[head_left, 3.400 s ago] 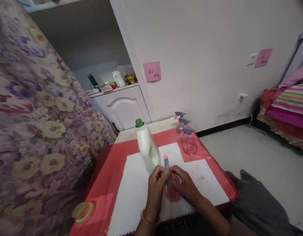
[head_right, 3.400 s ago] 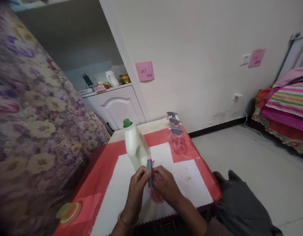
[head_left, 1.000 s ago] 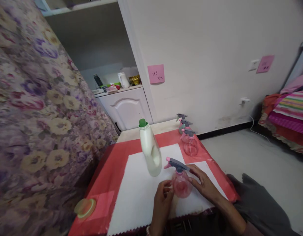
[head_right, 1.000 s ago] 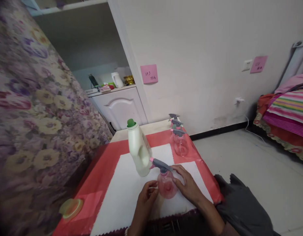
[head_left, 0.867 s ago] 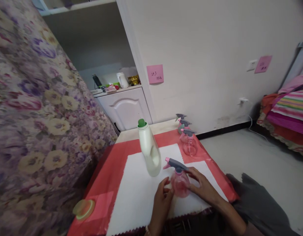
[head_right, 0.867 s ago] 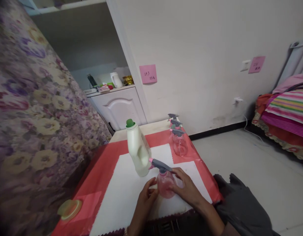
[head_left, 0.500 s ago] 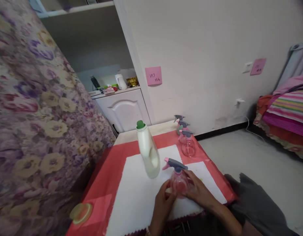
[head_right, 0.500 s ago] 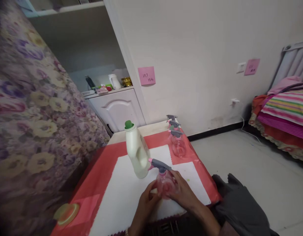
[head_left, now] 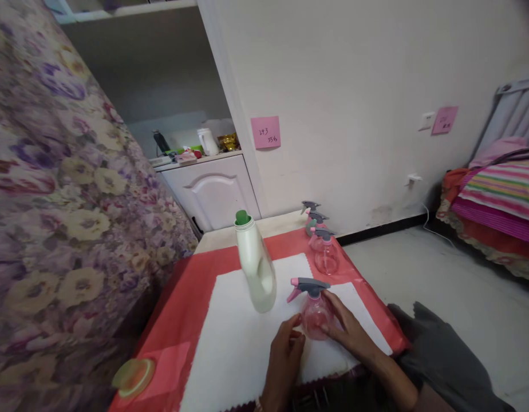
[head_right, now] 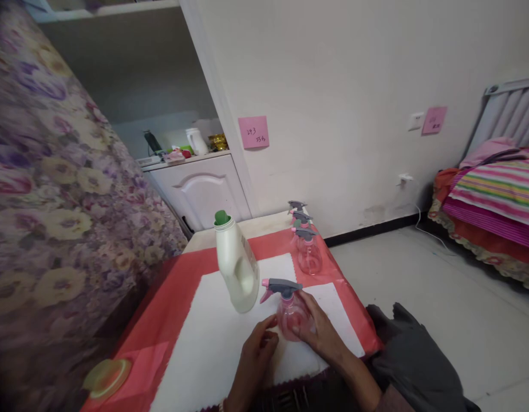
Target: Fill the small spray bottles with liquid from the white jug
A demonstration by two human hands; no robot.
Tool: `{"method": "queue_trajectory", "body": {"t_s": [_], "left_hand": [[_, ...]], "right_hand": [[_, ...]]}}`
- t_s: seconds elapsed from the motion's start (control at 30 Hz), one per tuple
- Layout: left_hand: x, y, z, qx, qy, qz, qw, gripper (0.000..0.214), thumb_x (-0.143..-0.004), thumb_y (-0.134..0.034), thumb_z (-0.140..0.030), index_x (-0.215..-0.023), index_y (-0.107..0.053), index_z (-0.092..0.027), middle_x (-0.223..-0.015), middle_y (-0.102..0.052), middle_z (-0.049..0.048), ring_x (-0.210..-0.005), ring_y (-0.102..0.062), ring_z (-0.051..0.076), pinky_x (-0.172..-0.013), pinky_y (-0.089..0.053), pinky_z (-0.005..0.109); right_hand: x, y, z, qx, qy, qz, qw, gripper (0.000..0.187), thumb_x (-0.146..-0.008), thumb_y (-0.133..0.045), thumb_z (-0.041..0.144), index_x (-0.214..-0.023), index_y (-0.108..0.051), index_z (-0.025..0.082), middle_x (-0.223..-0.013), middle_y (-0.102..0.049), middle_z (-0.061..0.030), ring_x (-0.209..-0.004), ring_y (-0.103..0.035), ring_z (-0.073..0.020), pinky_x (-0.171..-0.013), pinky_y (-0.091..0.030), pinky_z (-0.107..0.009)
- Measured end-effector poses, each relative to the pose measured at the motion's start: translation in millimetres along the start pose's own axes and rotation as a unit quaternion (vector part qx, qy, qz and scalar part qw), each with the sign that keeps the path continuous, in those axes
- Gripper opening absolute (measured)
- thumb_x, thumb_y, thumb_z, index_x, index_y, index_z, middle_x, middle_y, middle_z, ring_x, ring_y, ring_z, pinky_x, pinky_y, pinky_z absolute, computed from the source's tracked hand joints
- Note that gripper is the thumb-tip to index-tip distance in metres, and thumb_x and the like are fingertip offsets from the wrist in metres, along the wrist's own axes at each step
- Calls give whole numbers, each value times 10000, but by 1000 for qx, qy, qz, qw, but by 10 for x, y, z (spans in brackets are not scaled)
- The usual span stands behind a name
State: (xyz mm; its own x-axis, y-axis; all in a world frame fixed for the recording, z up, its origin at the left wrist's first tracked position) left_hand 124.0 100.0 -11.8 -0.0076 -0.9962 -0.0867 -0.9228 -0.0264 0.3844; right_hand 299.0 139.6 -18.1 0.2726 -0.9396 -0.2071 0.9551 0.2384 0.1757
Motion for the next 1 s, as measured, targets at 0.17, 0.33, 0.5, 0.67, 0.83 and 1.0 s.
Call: {"method": "queue_trajectory", "body": {"t_s": [0.17,0.33,0.5,0.67,0.83,1.0], "left_hand": [[26,75,-3,-48,-16,-7,999,375,-835,-567,-336,-1180,-650,-216,-1197,-688,109,-1089,-634,255,-955,-508,419],[9,373,144,-105,-28,-62,992,316,-827,-559,-366,-1076,-677,-210,-1149,-708,114,-1097,-641,274,-997,-492,466],[29,498,307,-130,-19,-88,987,274,-855,-520,-355,-1031,-668,-206,-1048,-724,99,-989,-675,257,-888,-546,424],[63,448,249,-171,-61,-90,979,219,-849,-528,-312,-984,-673,-218,-967,-713,75,-940,-665,247,-863,-540,407],[72,439,256,-186,-64,-89,976,210,-859,-521,-310,-986,-665,-225,-972,-702,71,-946,-654,246,-868,-534,404],[78,435,271,-186,-67,-85,977,217,-866,-513,-312,-996,-663,-224,-975,-699,74,-951,-651,246,-869,-535,405]], "right_hand": [[-26,-94,-25,58,-24,-62,996,976,-599,-799,282,-1445,-313,234,-1487,-422,-126,-1396,-385,-324,-1167,-305,-514],[-58,-123,28,54,-15,-82,995,878,-626,-752,262,-1403,-347,222,-1425,-495,-125,-1344,-456,-315,-1138,-346,-502],[-112,115,-32,31,-12,-108,994,845,-641,-770,316,-1381,-367,240,-1389,-541,-113,-1306,-498,-321,-1113,-375,-508],[-290,629,-172,55,-24,-164,985,866,-629,-784,350,-1381,-375,224,-1429,-502,-147,-1349,-438,-372,-1117,-338,-565],[-463,893,-255,52,-13,-185,981,871,-645,-784,350,-1396,-350,261,-1477,-455,-133,-1370,-427,-332,-1112,-355,-539],[-523,903,-361,52,-21,-184,981,819,-634,-790,323,-1352,-400,270,-1381,-550,-120,-1288,-517,-335,-1058,-403,-570]]}}
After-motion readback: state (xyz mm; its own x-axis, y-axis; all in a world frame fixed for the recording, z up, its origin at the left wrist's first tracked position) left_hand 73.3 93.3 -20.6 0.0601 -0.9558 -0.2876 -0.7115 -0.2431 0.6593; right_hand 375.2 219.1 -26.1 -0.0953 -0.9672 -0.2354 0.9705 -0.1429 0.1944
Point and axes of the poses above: each hand's wrist, its own x-axis away from the middle knuckle, its own y-axis out of the back of the hand, z = x × y, the point moved 9 cm from there along -x, towards the middle knuckle
